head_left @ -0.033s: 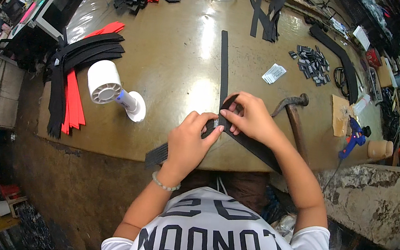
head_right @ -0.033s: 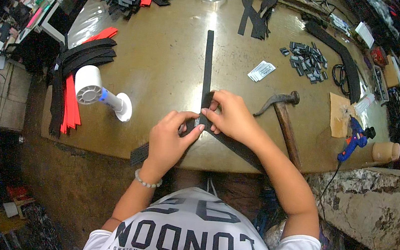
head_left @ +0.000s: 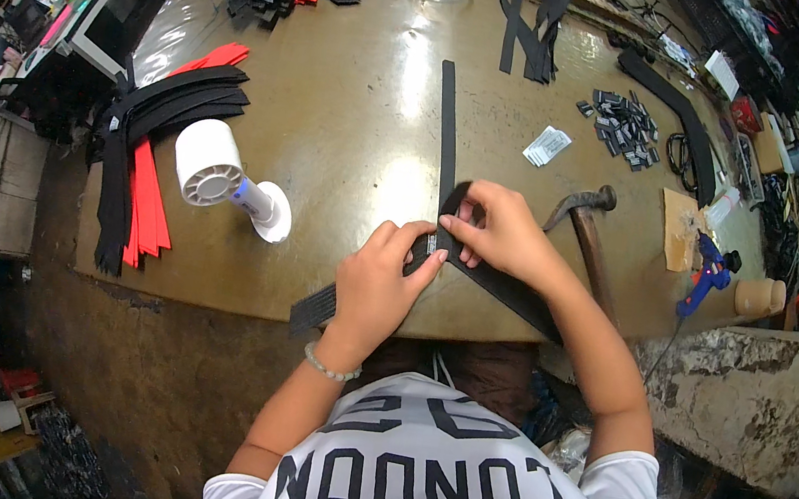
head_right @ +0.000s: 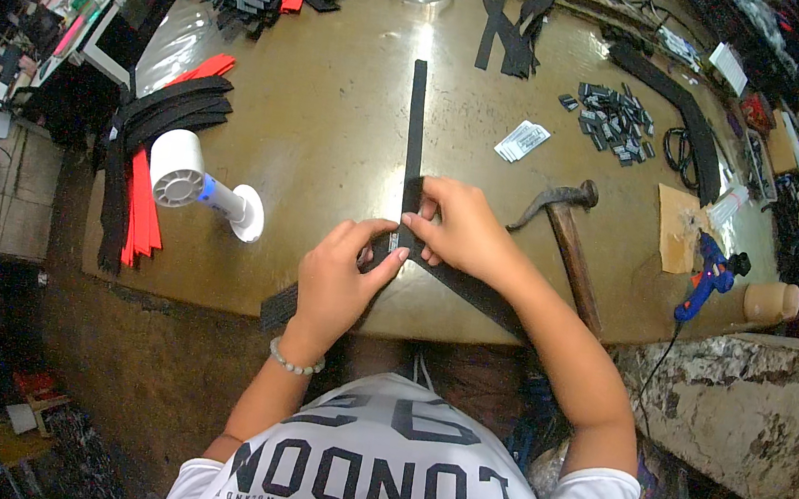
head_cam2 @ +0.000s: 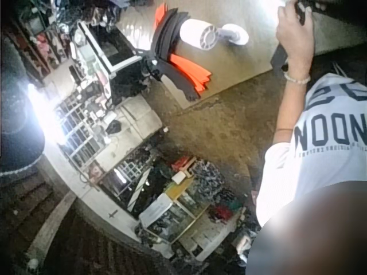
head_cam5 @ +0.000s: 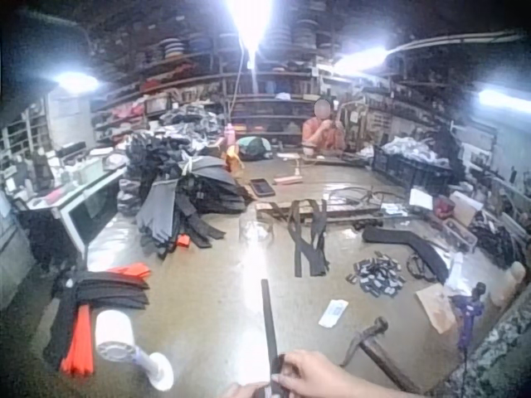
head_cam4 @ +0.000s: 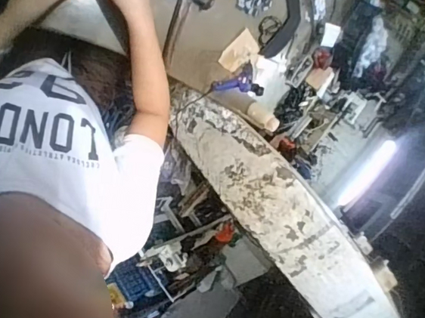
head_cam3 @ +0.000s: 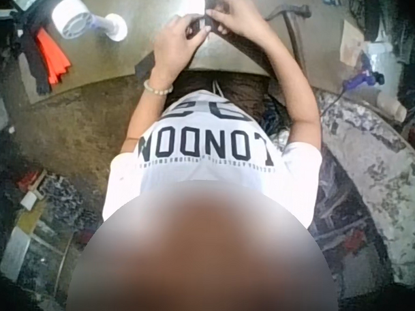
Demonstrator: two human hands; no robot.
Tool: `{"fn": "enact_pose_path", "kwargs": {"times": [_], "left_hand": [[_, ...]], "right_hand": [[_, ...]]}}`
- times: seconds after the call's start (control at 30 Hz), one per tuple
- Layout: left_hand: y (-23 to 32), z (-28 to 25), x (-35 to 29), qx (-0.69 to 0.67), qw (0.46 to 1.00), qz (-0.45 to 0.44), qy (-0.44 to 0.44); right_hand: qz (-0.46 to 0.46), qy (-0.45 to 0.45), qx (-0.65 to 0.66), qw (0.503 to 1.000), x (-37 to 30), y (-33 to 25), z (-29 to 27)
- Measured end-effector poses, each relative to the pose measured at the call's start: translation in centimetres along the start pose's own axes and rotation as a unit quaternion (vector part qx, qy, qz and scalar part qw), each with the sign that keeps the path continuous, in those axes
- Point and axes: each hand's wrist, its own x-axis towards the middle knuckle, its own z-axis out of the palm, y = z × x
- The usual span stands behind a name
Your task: The person assembles black fabric straps by applying hot glue with a glue gun, attaching small rectangular tags, and hammering them flat. The person repeats this process for multiple straps, arranging them on the table as they work.
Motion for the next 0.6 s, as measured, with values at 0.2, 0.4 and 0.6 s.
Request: {"fn": "enact_pose_path", "kwargs": {"times": [0.2, 0.4, 0.6], "left_hand": [[0.6, 0.1, -0.2, 0.093, 0.995, 0.038, -0.021], [-0.1, -0.8, -0.3, -0.003, 0.999, 0.043, -0.032], [-0.7, -0.9, -2.1, -0.030, 0.994, 0.048, 0.097]], "right_hand": [[-0.038, 0.107, -0.157, 0.981, -0.4, 0.2, -0.2], [-0.277, 0.106, -0.371, 0.880, -6.9, 1.4, 3.3], [-0.026, 0.476, -0.388, 0.789, -11.3, 5.0, -1.5]]}}
